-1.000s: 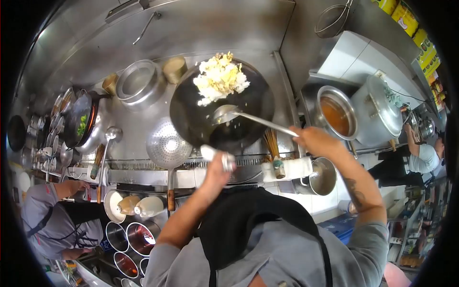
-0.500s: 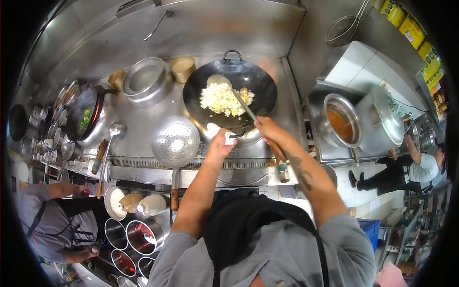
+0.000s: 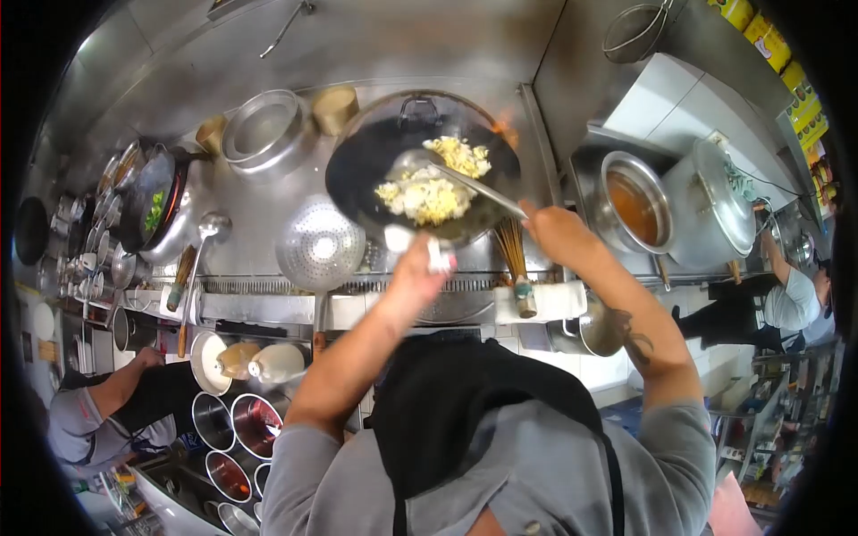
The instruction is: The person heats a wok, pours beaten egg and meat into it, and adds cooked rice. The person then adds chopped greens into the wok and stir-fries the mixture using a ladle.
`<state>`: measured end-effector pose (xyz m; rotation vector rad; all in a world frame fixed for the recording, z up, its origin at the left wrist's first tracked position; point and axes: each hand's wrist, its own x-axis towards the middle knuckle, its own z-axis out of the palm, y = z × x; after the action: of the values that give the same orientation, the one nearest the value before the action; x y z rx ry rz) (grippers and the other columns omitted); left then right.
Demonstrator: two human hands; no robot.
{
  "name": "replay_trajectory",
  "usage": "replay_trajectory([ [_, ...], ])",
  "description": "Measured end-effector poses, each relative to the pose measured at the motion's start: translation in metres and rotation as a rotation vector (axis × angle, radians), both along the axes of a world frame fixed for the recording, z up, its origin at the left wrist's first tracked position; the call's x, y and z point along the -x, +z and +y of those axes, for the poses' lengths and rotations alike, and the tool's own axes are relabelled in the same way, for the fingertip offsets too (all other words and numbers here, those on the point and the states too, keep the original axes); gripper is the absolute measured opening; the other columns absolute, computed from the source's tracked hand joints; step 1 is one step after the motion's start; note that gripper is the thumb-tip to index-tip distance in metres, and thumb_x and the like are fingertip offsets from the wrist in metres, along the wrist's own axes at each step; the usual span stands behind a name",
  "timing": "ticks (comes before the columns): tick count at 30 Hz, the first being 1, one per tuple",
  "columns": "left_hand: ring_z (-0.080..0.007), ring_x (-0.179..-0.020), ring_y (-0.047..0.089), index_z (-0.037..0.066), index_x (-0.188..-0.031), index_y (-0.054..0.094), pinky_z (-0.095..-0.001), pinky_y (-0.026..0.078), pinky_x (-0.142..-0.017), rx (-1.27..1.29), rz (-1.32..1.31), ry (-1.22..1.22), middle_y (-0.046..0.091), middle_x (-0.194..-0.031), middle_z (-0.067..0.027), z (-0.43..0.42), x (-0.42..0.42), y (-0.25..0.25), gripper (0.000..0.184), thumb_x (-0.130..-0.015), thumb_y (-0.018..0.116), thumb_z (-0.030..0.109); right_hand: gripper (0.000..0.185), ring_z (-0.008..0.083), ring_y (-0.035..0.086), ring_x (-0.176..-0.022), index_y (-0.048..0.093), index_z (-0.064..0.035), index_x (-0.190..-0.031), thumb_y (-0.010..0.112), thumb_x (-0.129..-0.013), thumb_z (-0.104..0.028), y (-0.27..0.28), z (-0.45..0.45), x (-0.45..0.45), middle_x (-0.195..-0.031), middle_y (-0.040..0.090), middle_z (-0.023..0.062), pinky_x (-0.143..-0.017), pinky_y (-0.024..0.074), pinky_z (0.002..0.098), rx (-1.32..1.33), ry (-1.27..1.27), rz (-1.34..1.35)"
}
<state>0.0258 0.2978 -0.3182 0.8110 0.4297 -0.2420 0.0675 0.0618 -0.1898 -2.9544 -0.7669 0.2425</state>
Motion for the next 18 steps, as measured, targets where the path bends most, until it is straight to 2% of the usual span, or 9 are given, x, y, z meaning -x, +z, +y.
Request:
replay_trajectory([
  [1,-0.0195,-0.068,0.055,0.008,-0.093,0.05,-0.0322,0.049,-0.053,-0.191,-0.255,-0.041,0.057,-0.081,-0.0067,0.012,-0.015,-0.023,0.015,-0.092,0.051,0.023,0.03,0.0392,0.063,-0.077,0.049,0.0003,-0.115,0.047,-0.093,-0.019,0.007,0.0,0.004,-0.079,0.063,0.023,-0.069,0.0494,0.0478,-0.022,-0.006,0.003],
  [3,-0.0195,-0.067,0.054,0.008,-0.093,0.049,-0.033,0.049,-0.055,0.103,-0.055,-0.003,0.057,-0.084,-0.0072,0.015,-0.02,-0.027,0.012,-0.091,0.05,0.021,0.034,0.04,0.063,-0.08,0.05,0.0007,-0.12,0.048,-0.093,-0.02,0.025,-0.009,0.02,-0.082,0.063,0.0249,-0.072,0.049,0.047,-0.082,-0.016,0.034],
  [4,-0.0202,-0.068,0.054,0.009,-0.092,0.049,-0.0339,0.048,-0.055,0.159,0.332,0.142,0.056,-0.085,-0.008,-0.002,-0.003,0.041,0.011,-0.091,0.05,0.02,0.036,0.0404,0.062,-0.081,0.05,0.0009,-0.122,0.048,-0.093,-0.02,0.032,-0.014,0.02,-0.084,0.063,0.0259,-0.074,0.0488,0.0466,-0.115,-0.022,0.04],
  [5,-0.0204,-0.07,0.054,0.009,-0.093,0.049,-0.034,0.048,-0.054,0.182,0.28,0.105,0.056,-0.085,-0.0081,-0.008,0.009,0.063,0.01,-0.091,0.049,0.019,0.04,0.0411,0.062,-0.087,0.049,0.0002,-0.126,0.049,-0.093,-0.022,0.03,-0.028,0.019,-0.091,0.062,0.0273,-0.08,0.0477,0.0456,-0.276,0.024,0.054],
  [6,-0.0207,-0.071,0.054,0.009,-0.093,0.049,-0.034,0.047,-0.054,0.207,0.231,0.075,0.056,-0.084,-0.0083,-0.009,0.016,0.07,0.01,-0.09,0.049,0.019,0.04,0.04,0.062,-0.084,0.049,0.0002,-0.127,0.05,-0.093,-0.022,0.033,-0.03,0.016,-0.09,0.062,0.0272,-0.078,0.0479,0.0444,-0.279,0.014,0.081],
  [9,-0.0215,-0.073,0.057,0.009,-0.093,0.052,-0.0349,0.047,-0.056,0.249,0.235,0.083,0.059,-0.082,-0.0084,0.009,-0.025,0.028,0.01,-0.09,0.05,0.018,0.041,0.0374,0.063,-0.081,0.048,0.0006,-0.128,0.052,-0.093,-0.021,0.026,-0.03,0.005,-0.09,0.061,0.0287,-0.077,0.0473,0.0412,-0.332,-0.003,0.153],
  [12,-0.0183,-0.06,0.055,0.011,-0.091,0.052,-0.0305,0.047,-0.046,0.225,0.115,0.041,0.055,-0.073,-0.0038,0.01,0.0,-0.072,0.008,-0.09,0.046,0.017,0.04,0.0377,0.063,-0.082,0.05,0.0009,-0.126,0.053,-0.092,-0.021,0.019,-0.026,0.011,-0.09,0.061,0.0285,-0.076,0.0475,0.04,-0.293,-0.037,0.138],
  [16,-0.0185,-0.063,0.057,0.013,-0.092,0.051,-0.0329,0.047,-0.047,0.194,0.232,0.099,0.056,-0.072,-0.0064,-0.012,0.061,0.004,0.005,-0.089,0.051,0.017,0.04,0.0392,0.06,-0.097,0.051,-0.0006,-0.125,0.05,-0.092,-0.024,0.017,-0.056,0.005,-0.106,0.061,0.0262,-0.086,0.0465,0.0421,-0.323,0.041,0.189],
  [18,-0.0202,-0.063,0.056,0.01,-0.088,0.05,-0.0328,0.047,-0.048,0.341,0.253,0.164,0.056,-0.072,-0.0072,0.001,0.014,0.019,0.005,-0.087,0.051,0.015,0.039,0.0378,0.06,-0.096,0.052,-0.0011,-0.125,0.05,-0.093,-0.023,0.017,-0.05,-0.002,-0.107,0.061,0.0251,-0.086,0.047,0.0411,-0.266,0.002,0.243],
])
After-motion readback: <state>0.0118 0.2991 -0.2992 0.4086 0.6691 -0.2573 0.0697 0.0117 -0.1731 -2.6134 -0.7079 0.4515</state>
